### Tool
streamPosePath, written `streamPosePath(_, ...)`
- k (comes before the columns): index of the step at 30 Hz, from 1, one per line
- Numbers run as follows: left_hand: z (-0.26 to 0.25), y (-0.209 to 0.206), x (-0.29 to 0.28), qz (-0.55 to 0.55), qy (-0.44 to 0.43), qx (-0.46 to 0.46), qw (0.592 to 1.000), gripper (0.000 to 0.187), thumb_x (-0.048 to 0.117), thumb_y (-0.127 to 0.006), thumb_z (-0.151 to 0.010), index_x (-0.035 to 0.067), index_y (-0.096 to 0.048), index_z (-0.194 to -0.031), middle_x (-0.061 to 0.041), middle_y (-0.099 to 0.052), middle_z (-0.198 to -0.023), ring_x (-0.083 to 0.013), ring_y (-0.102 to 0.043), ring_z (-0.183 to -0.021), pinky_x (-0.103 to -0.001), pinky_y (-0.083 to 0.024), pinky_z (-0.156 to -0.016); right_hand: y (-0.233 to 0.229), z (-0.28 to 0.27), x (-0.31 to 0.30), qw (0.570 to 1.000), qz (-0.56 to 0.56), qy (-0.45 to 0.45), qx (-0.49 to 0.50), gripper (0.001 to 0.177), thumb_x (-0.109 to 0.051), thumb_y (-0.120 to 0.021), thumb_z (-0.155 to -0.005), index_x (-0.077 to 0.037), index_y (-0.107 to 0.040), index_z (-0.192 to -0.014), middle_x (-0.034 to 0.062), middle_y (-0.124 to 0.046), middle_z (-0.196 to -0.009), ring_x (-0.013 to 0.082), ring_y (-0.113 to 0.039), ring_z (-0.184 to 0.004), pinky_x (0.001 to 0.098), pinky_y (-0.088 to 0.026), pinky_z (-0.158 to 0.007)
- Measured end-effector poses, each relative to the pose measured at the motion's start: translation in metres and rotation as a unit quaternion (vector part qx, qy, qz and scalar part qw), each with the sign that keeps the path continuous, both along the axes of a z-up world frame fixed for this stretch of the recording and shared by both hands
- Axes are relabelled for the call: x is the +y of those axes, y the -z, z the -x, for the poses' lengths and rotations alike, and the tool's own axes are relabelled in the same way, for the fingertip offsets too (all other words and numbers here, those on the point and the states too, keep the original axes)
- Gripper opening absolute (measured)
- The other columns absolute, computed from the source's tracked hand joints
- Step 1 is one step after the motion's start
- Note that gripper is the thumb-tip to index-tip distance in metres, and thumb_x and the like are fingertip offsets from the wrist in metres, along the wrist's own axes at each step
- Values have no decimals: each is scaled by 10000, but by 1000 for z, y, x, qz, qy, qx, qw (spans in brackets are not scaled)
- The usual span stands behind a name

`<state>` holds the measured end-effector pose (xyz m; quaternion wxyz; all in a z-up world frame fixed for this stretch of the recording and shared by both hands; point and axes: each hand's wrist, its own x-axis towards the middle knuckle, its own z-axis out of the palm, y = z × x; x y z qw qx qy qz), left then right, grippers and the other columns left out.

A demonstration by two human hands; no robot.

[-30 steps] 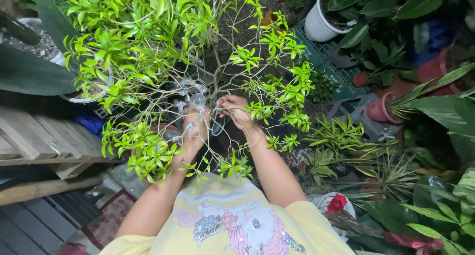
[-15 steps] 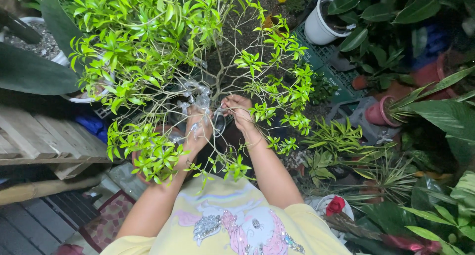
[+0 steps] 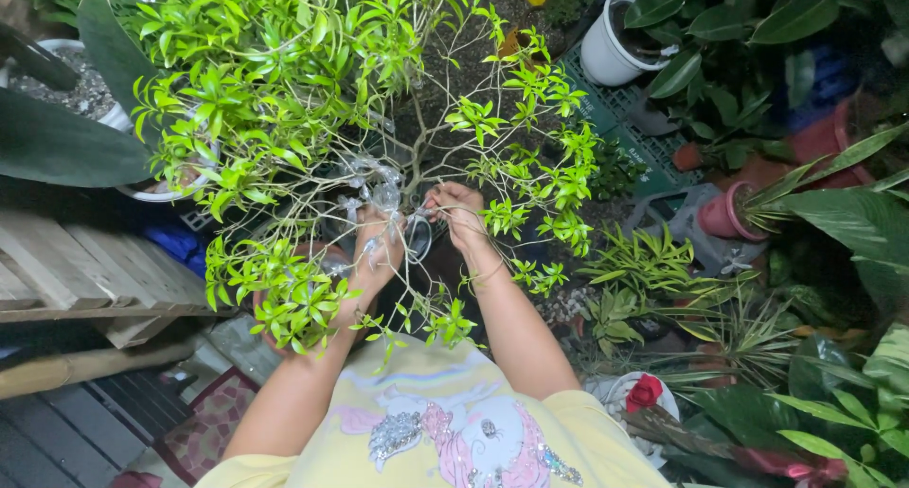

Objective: Performing air layering on a plant branch by wrapping it with plastic and tying it with string.

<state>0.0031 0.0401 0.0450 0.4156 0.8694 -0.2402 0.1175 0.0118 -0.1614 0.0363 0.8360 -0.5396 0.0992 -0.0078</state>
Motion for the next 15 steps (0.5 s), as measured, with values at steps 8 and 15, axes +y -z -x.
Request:
streamPosePath(8,-3,-10,-2,281,52,246,926,141,140,-641,-977,2,-655,-951,-106,-672,-882,-212,-617,-818,-373,-486,-740,-24,3,6,997,-69,-32,18,83,-68,-695,-960,10,-692,-988,110,-734,-875,168,-709,-730,297,-599,-633)
streamPosePath(15,5,-15,-6,523,126,310,784,250,180,-598,-1017,33,-718,-1179,-60,-750,-1165,-135,-690,-1085,-252,-514,-999,-24,7,2,986,-142,-88,-19,106,-40,-665,-1004,21,-689,-1087,151,-725,-956,209,-717,-833,314,-591,-739)
